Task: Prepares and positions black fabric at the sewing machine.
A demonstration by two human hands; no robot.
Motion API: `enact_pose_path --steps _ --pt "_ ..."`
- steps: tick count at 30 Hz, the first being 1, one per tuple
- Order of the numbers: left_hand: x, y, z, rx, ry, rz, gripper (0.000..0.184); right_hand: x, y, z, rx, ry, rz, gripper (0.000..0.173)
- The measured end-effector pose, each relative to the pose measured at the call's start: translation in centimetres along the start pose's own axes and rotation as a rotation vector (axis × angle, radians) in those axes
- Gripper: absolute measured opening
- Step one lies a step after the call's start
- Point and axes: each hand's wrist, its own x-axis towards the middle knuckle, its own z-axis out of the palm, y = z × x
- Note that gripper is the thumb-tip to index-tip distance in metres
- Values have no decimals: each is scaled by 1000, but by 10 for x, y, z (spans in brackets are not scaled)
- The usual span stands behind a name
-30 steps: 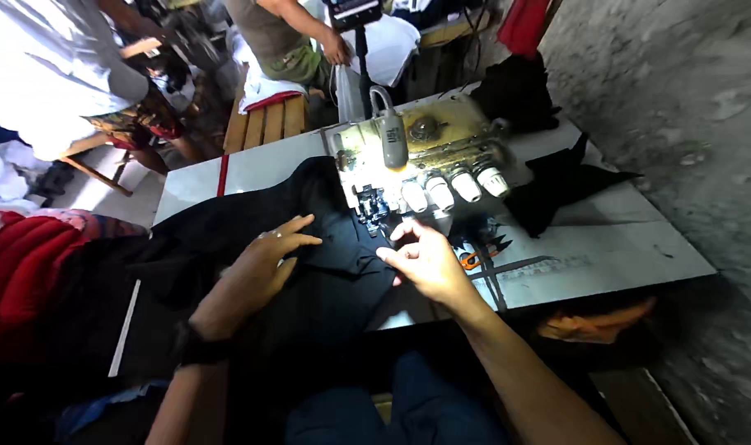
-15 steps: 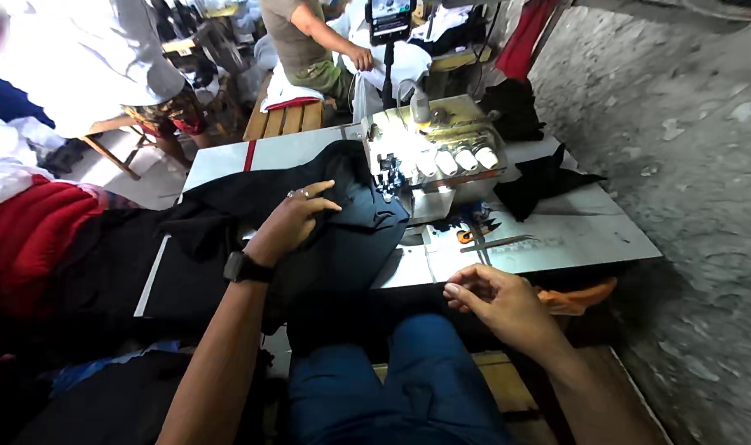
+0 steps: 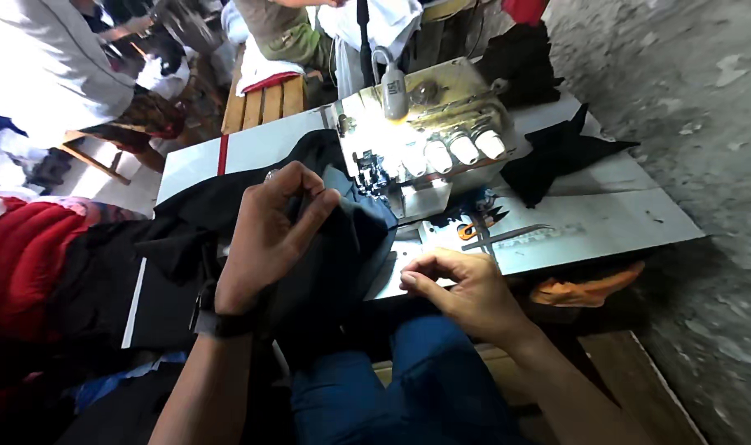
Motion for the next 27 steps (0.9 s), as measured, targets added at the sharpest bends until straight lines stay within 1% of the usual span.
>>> enact_pose_path --steps 3,5,7,9,10,11,12,13,14,16,17,19,21,22,24,26,27 --pt "-1 12 -6 73 7 -23 12 18 -3 5 -104 18 -123 15" --pt "4 20 -9 38 3 -27 11 23 -8 7 -123 37 -153 15" --pt "10 18 -5 -50 -15 -107 15 24 -11 10 -118 58 -160 11" --pt "11 21 -3 -77 9 -180 21 27 -10 16 -165 152 -203 11" --pt "8 35 -4 -76 33 -179 21 31 -7 20 -217 222 -241 18" --pt "4 54 -6 -74 48 -167 18 35 -4 24 -287 284 -280 29" --pt "4 69 -7 -75 39 -159 15 39 -1 29 -356 316 -311 39" --pt "4 79 -7 -78 27 -167 13 43 1 35 -404 325 -346 47" --pt "4 85 -6 -92 23 -186 13 49 1 42 -429 321 -372 49" --pt "6 93 -9 -100 31 -181 18 65 -7 50 -410 315 -416 45" --pt "7 96 -9 -84 44 -179 21 70 -13 52 -362 305 -441 44" --pt "10 94 -8 -20 84 -167 20 73 -29 51 -226 234 -477 41" --pt "10 90 -8 24 106 -157 19 72 -48 45 -81 142 -582 31" --pt "7 92 -8 21 103 -162 20 69 -58 41 -55 121 -636 24" --pt "-6 103 -6 -37 87 -182 24 61 -67 29 -76 96 -716 17" --pt "-24 105 -3 -61 118 -150 33 47 -61 10 -91 72 -723 13" --pt "-34 99 1 -52 146 -134 39 35 -56 -1 -83 88 -660 14"
